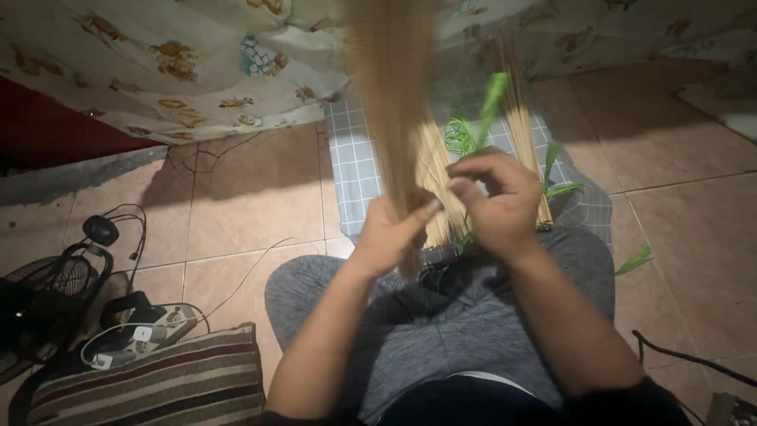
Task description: Bundling and tying thin wooden sticks together using green plastic strips while sitting on the floor.
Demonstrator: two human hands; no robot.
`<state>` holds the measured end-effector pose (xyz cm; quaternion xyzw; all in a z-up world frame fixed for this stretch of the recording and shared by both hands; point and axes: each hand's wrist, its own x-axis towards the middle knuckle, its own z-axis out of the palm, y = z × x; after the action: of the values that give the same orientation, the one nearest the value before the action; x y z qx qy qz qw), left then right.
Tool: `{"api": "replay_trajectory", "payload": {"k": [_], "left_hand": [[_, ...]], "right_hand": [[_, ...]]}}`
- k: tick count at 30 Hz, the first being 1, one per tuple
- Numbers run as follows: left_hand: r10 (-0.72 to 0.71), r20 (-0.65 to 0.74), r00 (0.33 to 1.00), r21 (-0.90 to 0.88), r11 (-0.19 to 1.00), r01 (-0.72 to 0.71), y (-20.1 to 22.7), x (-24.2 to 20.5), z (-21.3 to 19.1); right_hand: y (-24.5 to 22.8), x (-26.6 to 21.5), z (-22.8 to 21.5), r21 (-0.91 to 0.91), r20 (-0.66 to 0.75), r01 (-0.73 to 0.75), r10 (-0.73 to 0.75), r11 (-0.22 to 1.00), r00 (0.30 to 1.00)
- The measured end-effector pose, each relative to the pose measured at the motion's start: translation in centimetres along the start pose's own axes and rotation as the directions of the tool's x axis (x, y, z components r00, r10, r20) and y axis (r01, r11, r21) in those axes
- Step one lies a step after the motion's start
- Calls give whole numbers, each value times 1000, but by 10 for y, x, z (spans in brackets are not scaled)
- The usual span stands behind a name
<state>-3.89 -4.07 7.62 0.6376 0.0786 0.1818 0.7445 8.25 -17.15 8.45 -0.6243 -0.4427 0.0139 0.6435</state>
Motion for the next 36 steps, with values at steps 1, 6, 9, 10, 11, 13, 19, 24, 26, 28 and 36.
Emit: {"api": "replay_trajectory", "payload": {"k": [1, 6, 9, 10, 11, 13, 19, 24, 26, 28, 36], "left_hand": [[4, -51, 999, -9, 1000, -4, -2, 0, -1], [115, -236, 965, -199, 966, -164, -9, 8, -9], [36, -224, 974, -317, 942, -108, -16, 7, -11], [-16, -197, 980, -445, 893, -74, -20, 6, -12], [-17, -200, 980, -442, 894, -75, -21, 6, -13], [-111, -202, 973, -489, 873, -2, -24, 5, -12], [-109, -343, 933, -179, 983, 48, -31, 7, 4], [-193, -354, 915, -335, 940, 68, -43, 9, 3], [-228, -344, 911, -391, 917, 82, -47, 13, 0], [-235, -368, 900, -300, 946, 124, -52, 12, -3], [-282, -406, 869, -291, 942, 170, -37, 7, 1]], "right_hand": [[10, -2, -2, 36, -35, 38, -37, 999, 999], [31, -52, 21, -76, 270, -225, 237, 971, 933], [18, -55, 26, -43, 411, -348, 334, 936, 848], [13, -53, 26, 1, 462, -409, 362, 913, 810], [15, -50, 26, 4, 465, -409, 361, 912, 809], [19, -45, 23, -7, 583, -480, 394, 877, 711], [44, -53, 30, -46, 605, -560, 469, 827, 643], [49, -70, 54, -145, 396, -631, 629, 762, 669], [47, -71, 63, -212, 265, -624, 659, 752, 704], [42, -72, 70, -316, 153, -625, 688, 714, 709], [58, -77, 68, -424, 158, -596, 703, 682, 693]]}}
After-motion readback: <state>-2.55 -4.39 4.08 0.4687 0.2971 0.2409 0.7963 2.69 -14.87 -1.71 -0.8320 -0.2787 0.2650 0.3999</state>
